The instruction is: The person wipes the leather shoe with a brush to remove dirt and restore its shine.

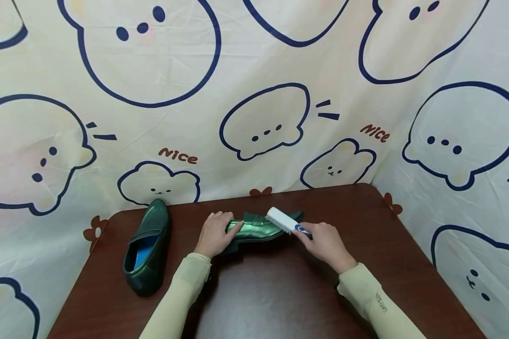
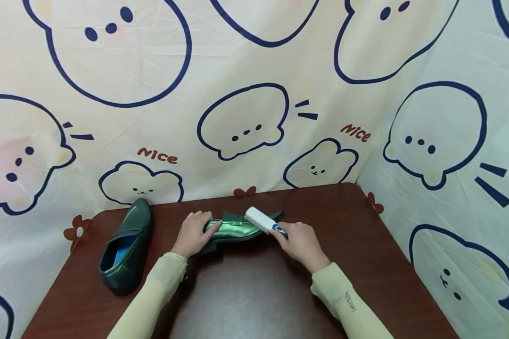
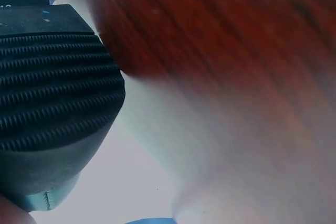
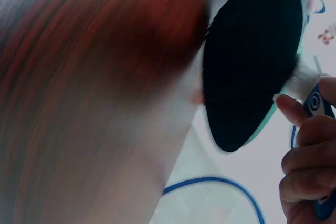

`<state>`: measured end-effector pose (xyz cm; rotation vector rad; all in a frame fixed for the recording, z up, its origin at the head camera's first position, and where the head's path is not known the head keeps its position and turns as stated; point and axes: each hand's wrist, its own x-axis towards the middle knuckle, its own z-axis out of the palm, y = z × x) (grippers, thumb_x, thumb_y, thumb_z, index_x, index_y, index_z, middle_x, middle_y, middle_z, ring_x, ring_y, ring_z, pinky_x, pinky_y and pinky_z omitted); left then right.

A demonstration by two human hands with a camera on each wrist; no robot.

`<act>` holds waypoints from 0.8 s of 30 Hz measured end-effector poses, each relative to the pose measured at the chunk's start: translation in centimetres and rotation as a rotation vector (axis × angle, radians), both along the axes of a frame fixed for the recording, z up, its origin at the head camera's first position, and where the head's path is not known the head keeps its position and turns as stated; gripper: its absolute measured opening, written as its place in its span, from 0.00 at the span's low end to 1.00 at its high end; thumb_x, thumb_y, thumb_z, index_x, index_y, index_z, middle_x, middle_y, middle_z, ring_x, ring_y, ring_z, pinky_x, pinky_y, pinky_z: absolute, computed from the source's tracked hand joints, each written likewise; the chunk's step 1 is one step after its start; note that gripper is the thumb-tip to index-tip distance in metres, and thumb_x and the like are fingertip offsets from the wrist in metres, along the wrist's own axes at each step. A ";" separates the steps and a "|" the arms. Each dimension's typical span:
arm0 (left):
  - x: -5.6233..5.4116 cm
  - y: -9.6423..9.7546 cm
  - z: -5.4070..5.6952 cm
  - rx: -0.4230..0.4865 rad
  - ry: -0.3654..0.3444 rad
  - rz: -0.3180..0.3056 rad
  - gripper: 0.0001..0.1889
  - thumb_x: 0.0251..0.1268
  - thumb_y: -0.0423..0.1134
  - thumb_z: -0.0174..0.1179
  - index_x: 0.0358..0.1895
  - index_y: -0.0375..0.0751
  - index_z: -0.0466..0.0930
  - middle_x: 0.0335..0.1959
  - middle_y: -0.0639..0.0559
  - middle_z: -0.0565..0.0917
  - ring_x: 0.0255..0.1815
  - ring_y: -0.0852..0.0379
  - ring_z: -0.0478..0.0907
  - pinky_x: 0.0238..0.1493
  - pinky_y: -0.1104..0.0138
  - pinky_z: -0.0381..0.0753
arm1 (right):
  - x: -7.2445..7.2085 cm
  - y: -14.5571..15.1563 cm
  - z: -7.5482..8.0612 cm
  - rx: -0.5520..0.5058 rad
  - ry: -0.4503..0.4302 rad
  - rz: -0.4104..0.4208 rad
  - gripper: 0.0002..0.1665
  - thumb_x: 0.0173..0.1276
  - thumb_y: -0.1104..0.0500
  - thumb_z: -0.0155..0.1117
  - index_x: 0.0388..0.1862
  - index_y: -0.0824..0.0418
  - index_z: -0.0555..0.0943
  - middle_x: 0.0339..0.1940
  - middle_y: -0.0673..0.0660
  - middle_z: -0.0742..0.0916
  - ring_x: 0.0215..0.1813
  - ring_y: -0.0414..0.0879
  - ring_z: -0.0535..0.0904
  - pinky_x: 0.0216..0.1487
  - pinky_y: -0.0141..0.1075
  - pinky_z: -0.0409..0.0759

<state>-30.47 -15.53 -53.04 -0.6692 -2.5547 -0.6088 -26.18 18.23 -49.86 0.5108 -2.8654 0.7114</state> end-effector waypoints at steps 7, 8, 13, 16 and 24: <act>-0.3 0.0 0.0 0.006 -0.029 -0.005 0.24 0.77 0.56 0.57 0.25 0.47 0.63 0.19 0.58 0.58 0.24 0.59 0.55 0.35 0.64 0.57 | -2.3 3.2 -1.2 0.030 -0.001 -0.167 0.24 0.75 0.46 0.66 0.59 0.61 0.86 0.44 0.62 0.92 0.34 0.50 0.83 0.39 0.52 0.86; -0.3 0.0 0.0 0.004 -0.033 -0.006 0.24 0.78 0.56 0.57 0.25 0.48 0.63 0.19 0.58 0.58 0.24 0.59 0.55 0.35 0.63 0.57 | -2.5 3.4 -1.2 0.031 -0.003 -0.173 0.23 0.76 0.46 0.66 0.59 0.62 0.86 0.44 0.63 0.91 0.34 0.51 0.83 0.39 0.52 0.86; -0.4 0.0 -0.1 0.007 -0.030 -0.008 0.24 0.78 0.57 0.56 0.25 0.46 0.65 0.19 0.58 0.59 0.24 0.59 0.55 0.36 0.63 0.57 | -2.6 3.6 -1.0 0.025 -0.013 -0.166 0.25 0.76 0.46 0.65 0.58 0.63 0.86 0.45 0.64 0.91 0.33 0.51 0.84 0.37 0.51 0.86; -0.4 0.0 -0.1 0.011 -0.024 -0.006 0.24 0.77 0.56 0.57 0.25 0.44 0.66 0.19 0.58 0.59 0.24 0.59 0.55 0.35 0.63 0.57 | -2.6 3.5 -0.9 -0.002 -0.039 -0.170 0.25 0.76 0.46 0.64 0.59 0.64 0.85 0.44 0.63 0.91 0.31 0.49 0.81 0.33 0.46 0.83; -0.4 -0.2 -0.2 0.006 -0.014 -0.005 0.24 0.78 0.56 0.56 0.25 0.49 0.63 0.19 0.59 0.59 0.25 0.59 0.56 0.35 0.64 0.57 | -2.9 4.2 -1.4 -0.092 -0.102 -0.227 0.25 0.81 0.47 0.58 0.58 0.67 0.84 0.26 0.58 0.84 0.24 0.47 0.73 0.28 0.38 0.72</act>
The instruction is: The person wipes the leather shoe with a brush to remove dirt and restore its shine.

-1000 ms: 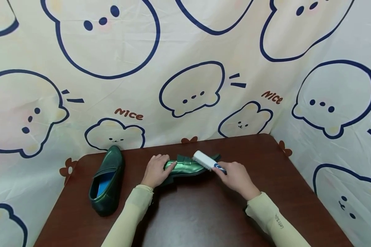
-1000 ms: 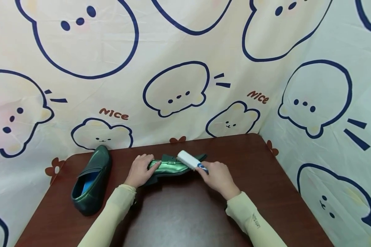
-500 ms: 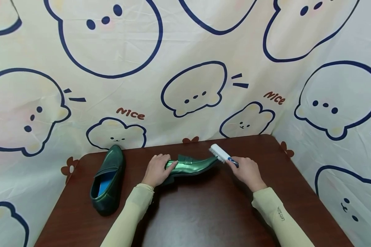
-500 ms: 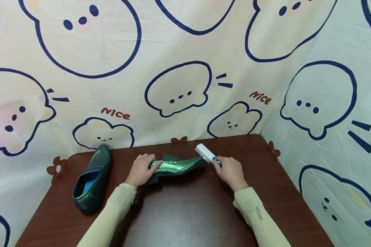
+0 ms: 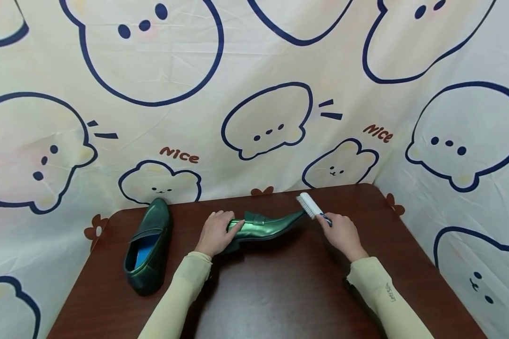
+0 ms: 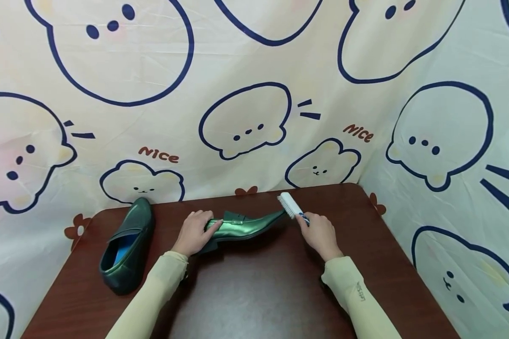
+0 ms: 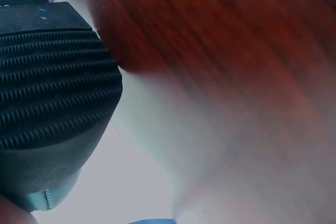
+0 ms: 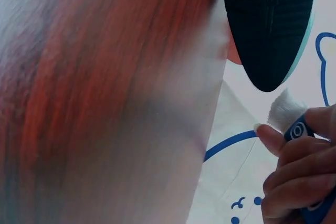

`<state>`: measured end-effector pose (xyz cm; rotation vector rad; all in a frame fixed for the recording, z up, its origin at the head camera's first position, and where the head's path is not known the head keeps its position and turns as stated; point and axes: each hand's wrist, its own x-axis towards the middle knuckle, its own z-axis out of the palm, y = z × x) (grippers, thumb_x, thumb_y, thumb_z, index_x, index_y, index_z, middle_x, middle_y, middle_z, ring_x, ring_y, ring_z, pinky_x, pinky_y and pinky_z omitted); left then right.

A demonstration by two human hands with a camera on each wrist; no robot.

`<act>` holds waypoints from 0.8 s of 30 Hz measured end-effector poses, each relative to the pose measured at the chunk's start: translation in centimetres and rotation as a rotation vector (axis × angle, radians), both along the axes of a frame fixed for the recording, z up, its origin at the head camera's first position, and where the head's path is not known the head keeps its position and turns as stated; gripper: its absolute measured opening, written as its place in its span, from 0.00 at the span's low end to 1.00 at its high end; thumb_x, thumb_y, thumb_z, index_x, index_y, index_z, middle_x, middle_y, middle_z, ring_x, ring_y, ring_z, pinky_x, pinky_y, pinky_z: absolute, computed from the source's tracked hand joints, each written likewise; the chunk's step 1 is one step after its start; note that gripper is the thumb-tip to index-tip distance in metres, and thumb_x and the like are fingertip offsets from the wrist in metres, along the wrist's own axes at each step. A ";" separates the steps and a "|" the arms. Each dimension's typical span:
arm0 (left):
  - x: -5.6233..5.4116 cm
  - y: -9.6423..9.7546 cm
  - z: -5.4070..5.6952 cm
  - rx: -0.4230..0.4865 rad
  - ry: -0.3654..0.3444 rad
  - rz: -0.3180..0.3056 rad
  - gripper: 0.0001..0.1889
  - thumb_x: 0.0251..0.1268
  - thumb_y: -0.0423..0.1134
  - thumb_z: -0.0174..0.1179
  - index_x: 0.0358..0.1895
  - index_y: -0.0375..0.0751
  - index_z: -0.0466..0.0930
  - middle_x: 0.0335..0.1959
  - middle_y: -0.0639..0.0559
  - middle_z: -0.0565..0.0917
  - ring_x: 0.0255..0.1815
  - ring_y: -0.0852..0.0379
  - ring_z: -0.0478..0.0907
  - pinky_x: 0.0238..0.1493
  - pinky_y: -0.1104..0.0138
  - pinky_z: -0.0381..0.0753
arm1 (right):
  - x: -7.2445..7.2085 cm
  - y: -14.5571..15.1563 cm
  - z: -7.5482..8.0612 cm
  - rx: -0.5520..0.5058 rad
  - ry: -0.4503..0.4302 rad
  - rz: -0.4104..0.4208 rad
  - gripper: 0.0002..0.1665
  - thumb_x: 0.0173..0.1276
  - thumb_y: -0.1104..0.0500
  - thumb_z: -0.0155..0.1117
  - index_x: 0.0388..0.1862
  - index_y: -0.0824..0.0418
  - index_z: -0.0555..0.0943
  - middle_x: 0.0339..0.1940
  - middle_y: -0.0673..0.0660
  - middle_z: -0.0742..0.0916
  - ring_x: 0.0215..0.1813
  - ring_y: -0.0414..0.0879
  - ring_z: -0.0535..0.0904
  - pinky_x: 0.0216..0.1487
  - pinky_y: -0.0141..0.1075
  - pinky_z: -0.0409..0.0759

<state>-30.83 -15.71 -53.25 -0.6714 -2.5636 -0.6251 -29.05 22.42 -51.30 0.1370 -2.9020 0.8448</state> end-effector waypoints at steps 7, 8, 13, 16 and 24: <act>-0.1 0.1 -0.1 0.002 0.000 0.007 0.23 0.77 0.56 0.57 0.25 0.48 0.64 0.19 0.58 0.59 0.25 0.59 0.56 0.35 0.64 0.57 | 0.9 -0.9 0.3 -0.073 -0.036 0.138 0.22 0.80 0.44 0.59 0.53 0.60 0.85 0.21 0.51 0.77 0.23 0.43 0.70 0.25 0.35 0.71; -0.1 0.2 -0.1 0.003 0.000 0.008 0.23 0.77 0.56 0.57 0.25 0.47 0.65 0.20 0.58 0.59 0.25 0.59 0.56 0.36 0.64 0.57 | 1.0 -1.2 0.5 -0.064 -0.028 0.149 0.21 0.79 0.44 0.60 0.53 0.59 0.85 0.21 0.51 0.78 0.23 0.43 0.70 0.25 0.35 0.71; 0.1 0.3 0.0 -0.008 0.003 0.000 0.23 0.77 0.56 0.57 0.25 0.46 0.66 0.20 0.58 0.60 0.25 0.59 0.57 0.35 0.64 0.58 | 1.2 -1.6 1.0 0.037 0.011 0.137 0.22 0.77 0.46 0.64 0.58 0.60 0.86 0.36 0.56 0.90 0.27 0.45 0.76 0.29 0.37 0.75; 0.2 0.4 0.1 -0.013 0.003 0.001 0.23 0.77 0.56 0.57 0.25 0.47 0.65 0.20 0.58 0.60 0.25 0.59 0.57 0.35 0.64 0.58 | 0.9 -1.1 1.0 0.090 0.006 0.093 0.24 0.77 0.45 0.64 0.59 0.61 0.86 0.43 0.60 0.91 0.30 0.47 0.78 0.30 0.40 0.77; 0.3 0.3 0.1 -0.009 0.014 0.001 0.23 0.77 0.55 0.58 0.25 0.48 0.64 0.20 0.58 0.60 0.25 0.59 0.56 0.36 0.64 0.58 | -0.4 -0.8 1.5 0.141 -0.029 0.029 0.25 0.78 0.44 0.61 0.56 0.63 0.87 0.30 0.58 0.88 0.26 0.48 0.76 0.23 0.38 0.72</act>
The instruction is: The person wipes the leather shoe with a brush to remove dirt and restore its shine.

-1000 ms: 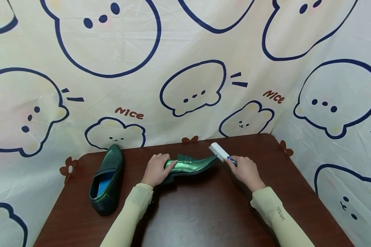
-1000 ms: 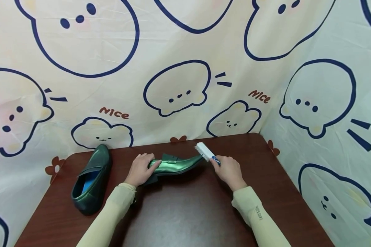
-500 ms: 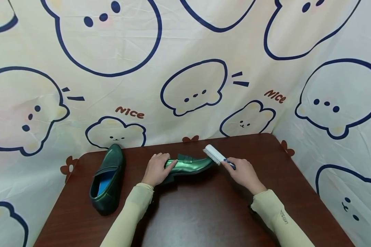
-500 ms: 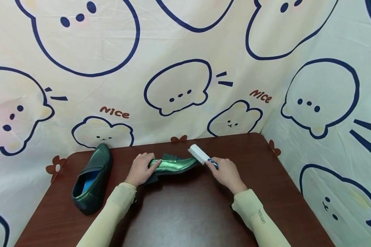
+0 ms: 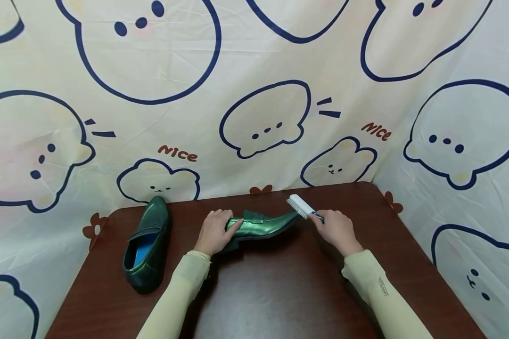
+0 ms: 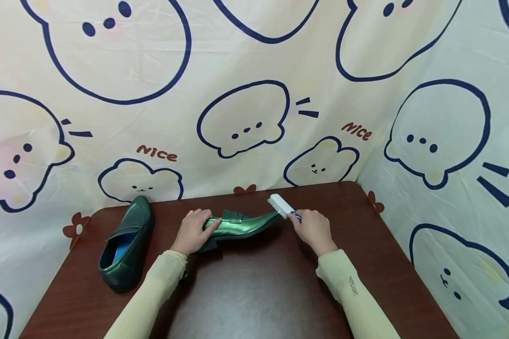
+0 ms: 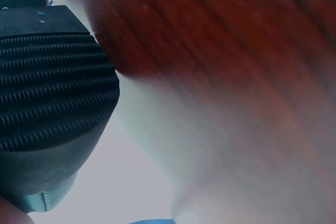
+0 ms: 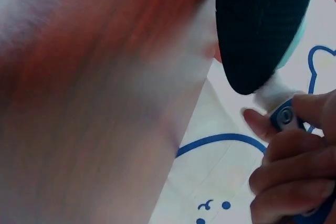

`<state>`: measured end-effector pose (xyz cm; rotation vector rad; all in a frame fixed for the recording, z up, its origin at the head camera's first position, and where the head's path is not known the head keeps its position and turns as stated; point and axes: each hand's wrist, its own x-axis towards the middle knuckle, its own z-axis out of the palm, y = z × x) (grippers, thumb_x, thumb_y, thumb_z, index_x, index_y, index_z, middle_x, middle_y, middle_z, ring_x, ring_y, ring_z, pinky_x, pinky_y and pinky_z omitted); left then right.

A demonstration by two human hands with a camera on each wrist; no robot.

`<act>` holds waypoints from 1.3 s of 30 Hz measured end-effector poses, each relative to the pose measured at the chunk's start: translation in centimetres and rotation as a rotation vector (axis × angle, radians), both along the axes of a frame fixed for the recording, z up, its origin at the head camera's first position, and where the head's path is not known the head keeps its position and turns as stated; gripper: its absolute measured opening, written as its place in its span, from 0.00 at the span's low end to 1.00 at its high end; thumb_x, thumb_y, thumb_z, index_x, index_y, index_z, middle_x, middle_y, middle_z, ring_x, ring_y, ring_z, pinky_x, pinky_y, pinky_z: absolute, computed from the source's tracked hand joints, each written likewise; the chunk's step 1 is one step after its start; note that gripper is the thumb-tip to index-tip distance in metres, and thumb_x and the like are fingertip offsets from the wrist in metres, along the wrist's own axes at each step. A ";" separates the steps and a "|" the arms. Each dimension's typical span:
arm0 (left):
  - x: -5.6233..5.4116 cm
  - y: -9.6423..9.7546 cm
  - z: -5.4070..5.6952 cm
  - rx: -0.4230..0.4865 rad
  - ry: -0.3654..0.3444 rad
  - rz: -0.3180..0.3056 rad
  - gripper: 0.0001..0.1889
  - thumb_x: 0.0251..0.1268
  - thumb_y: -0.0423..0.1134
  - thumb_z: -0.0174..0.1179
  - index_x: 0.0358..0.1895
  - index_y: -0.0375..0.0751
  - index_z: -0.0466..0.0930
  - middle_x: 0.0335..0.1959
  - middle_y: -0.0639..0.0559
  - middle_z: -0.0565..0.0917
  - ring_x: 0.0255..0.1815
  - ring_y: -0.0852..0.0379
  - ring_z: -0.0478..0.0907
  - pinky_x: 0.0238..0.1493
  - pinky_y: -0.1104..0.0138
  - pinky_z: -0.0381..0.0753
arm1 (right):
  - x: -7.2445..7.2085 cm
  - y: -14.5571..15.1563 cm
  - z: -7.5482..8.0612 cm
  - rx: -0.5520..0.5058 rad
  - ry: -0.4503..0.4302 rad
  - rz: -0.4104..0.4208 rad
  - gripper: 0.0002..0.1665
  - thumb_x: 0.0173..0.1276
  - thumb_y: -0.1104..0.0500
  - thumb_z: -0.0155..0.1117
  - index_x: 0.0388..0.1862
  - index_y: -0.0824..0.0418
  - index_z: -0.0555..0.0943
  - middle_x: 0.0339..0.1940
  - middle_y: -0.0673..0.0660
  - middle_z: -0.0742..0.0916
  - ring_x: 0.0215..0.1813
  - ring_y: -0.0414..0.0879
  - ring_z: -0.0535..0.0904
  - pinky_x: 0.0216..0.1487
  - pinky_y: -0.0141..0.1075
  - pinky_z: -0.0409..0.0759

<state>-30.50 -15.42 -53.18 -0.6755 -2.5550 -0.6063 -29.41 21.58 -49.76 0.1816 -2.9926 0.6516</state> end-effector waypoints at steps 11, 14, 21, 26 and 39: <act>0.5 -0.2 0.0 -0.036 0.030 -0.005 0.23 0.76 0.56 0.58 0.26 0.50 0.63 0.20 0.58 0.60 0.26 0.59 0.56 0.36 0.64 0.57 | 0.2 -0.3 1.0 0.011 0.020 0.048 0.25 0.76 0.44 0.64 0.57 0.62 0.87 0.41 0.62 0.91 0.28 0.48 0.78 0.26 0.38 0.74; 0.5 -0.3 0.0 -0.030 0.038 0.001 0.23 0.76 0.56 0.59 0.26 0.50 0.62 0.20 0.58 0.60 0.26 0.59 0.55 0.36 0.64 0.56 | 0.9 -1.1 1.4 -0.019 -0.013 0.107 0.24 0.75 0.44 0.65 0.58 0.60 0.87 0.46 0.62 0.91 0.31 0.48 0.78 0.29 0.39 0.75; 0.4 -0.3 0.0 -0.027 0.045 0.001 0.23 0.75 0.56 0.59 0.25 0.50 0.62 0.20 0.58 0.60 0.25 0.59 0.55 0.36 0.63 0.56 | 0.8 -0.4 0.8 0.035 0.034 0.087 0.24 0.75 0.44 0.65 0.56 0.63 0.87 0.37 0.59 0.91 0.28 0.46 0.78 0.28 0.41 0.78; 0.4 -0.1 -0.1 -0.038 0.048 -0.007 0.23 0.76 0.57 0.58 0.26 0.50 0.62 0.20 0.58 0.60 0.26 0.59 0.55 0.36 0.63 0.57 | -0.1 1.5 -0.1 0.053 0.044 0.025 0.23 0.76 0.46 0.65 0.52 0.64 0.88 0.32 0.58 0.90 0.25 0.47 0.77 0.26 0.41 0.77; 0.5 0.2 -0.2 -0.018 0.067 0.000 0.22 0.75 0.56 0.60 0.26 0.50 0.63 0.21 0.58 0.61 0.26 0.60 0.56 0.36 0.63 0.56 | 2.4 -0.5 1.8 0.016 0.060 0.125 0.25 0.74 0.45 0.67 0.58 0.62 0.87 0.45 0.62 0.91 0.30 0.47 0.80 0.33 0.43 0.82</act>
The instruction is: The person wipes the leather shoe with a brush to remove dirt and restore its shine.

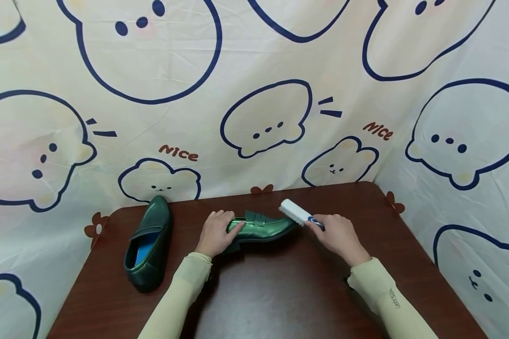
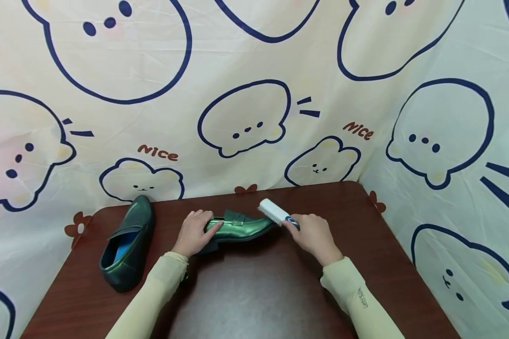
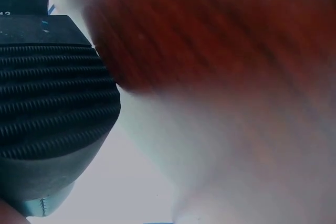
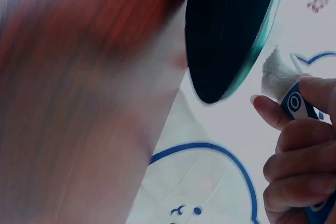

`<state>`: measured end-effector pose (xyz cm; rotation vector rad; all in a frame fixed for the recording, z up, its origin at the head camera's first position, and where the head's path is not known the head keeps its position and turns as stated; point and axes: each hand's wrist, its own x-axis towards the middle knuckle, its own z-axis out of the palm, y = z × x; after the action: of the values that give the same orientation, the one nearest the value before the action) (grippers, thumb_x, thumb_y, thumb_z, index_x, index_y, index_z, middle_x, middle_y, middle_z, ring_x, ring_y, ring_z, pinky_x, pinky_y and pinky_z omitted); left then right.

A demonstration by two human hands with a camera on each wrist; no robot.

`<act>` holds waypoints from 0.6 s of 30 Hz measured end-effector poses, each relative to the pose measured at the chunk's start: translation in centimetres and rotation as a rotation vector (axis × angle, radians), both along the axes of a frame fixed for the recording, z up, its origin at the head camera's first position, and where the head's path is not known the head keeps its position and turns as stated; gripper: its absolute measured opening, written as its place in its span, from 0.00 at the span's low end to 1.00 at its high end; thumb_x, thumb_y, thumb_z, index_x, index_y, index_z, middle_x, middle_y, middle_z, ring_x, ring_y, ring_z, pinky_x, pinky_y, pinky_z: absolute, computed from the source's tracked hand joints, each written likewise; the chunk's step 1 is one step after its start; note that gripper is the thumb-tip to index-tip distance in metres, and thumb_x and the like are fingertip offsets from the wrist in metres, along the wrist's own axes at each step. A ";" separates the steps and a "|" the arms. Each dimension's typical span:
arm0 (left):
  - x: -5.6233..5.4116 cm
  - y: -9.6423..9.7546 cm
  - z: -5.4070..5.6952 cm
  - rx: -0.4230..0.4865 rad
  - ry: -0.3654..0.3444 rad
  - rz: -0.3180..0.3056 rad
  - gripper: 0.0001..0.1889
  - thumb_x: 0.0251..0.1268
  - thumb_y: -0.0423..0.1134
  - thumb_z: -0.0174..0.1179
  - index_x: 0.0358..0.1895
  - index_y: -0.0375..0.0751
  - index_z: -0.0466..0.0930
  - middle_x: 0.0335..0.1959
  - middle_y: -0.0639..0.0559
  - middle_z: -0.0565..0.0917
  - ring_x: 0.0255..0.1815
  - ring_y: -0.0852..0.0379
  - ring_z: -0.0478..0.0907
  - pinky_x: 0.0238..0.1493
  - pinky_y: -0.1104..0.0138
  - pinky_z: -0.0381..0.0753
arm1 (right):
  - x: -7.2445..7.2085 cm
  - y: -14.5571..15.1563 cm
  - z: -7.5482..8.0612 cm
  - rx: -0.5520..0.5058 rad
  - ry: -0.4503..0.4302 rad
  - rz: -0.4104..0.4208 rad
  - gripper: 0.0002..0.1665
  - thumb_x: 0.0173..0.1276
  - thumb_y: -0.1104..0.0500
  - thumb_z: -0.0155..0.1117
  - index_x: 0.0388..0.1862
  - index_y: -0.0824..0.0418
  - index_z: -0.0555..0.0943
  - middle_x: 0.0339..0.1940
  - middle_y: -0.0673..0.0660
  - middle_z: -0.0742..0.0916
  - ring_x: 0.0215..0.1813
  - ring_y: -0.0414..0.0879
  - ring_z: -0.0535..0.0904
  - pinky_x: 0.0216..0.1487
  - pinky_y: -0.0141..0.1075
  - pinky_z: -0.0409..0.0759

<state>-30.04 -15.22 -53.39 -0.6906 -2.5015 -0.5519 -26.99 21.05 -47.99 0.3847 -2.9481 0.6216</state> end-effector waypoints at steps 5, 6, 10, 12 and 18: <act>0.0 0.0 0.1 0.012 0.002 -0.010 0.22 0.74 0.55 0.61 0.26 0.50 0.63 0.21 0.58 0.61 0.26 0.60 0.55 0.36 0.64 0.56 | 0.2 -0.1 -0.5 0.040 0.059 0.003 0.23 0.73 0.47 0.69 0.55 0.63 0.88 0.40 0.61 0.92 0.28 0.46 0.81 0.32 0.45 0.85; 0.0 0.1 0.1 0.012 0.002 -0.011 0.22 0.74 0.55 0.61 0.26 0.49 0.63 0.20 0.58 0.60 0.26 0.60 0.55 0.36 0.64 0.56 | 0.1 0.1 -0.7 0.043 0.066 -0.013 0.23 0.73 0.46 0.69 0.54 0.63 0.88 0.39 0.61 0.92 0.28 0.46 0.81 0.32 0.46 0.85; 0.1 0.1 0.0 0.017 0.000 -0.010 0.23 0.73 0.55 0.62 0.26 0.49 0.63 0.20 0.58 0.59 0.26 0.60 0.55 0.36 0.63 0.57 | -0.8 1.4 -1.6 0.044 0.063 -0.072 0.23 0.75 0.47 0.67 0.52 0.65 0.87 0.37 0.62 0.91 0.28 0.49 0.81 0.32 0.49 0.84; 0.2 0.2 -0.1 0.016 0.001 -0.011 0.23 0.73 0.56 0.62 0.26 0.50 0.62 0.20 0.59 0.58 0.25 0.60 0.54 0.36 0.63 0.58 | -1.1 2.0 -2.0 0.039 0.052 -0.091 0.23 0.75 0.47 0.66 0.52 0.65 0.87 0.38 0.63 0.91 0.29 0.50 0.82 0.34 0.50 0.85; 0.6 -0.5 0.1 -0.002 -0.033 -0.029 0.24 0.64 0.64 0.67 0.31 0.50 0.69 0.23 0.60 0.63 0.27 0.61 0.58 0.38 0.63 0.62 | -1.4 1.7 -1.9 0.037 0.061 -0.078 0.23 0.75 0.47 0.67 0.52 0.66 0.87 0.35 0.61 0.91 0.26 0.48 0.80 0.32 0.49 0.85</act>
<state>-29.45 -15.74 -53.24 -0.7255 -2.5268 -0.5759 -28.40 22.71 -49.89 0.2846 -2.9038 0.5372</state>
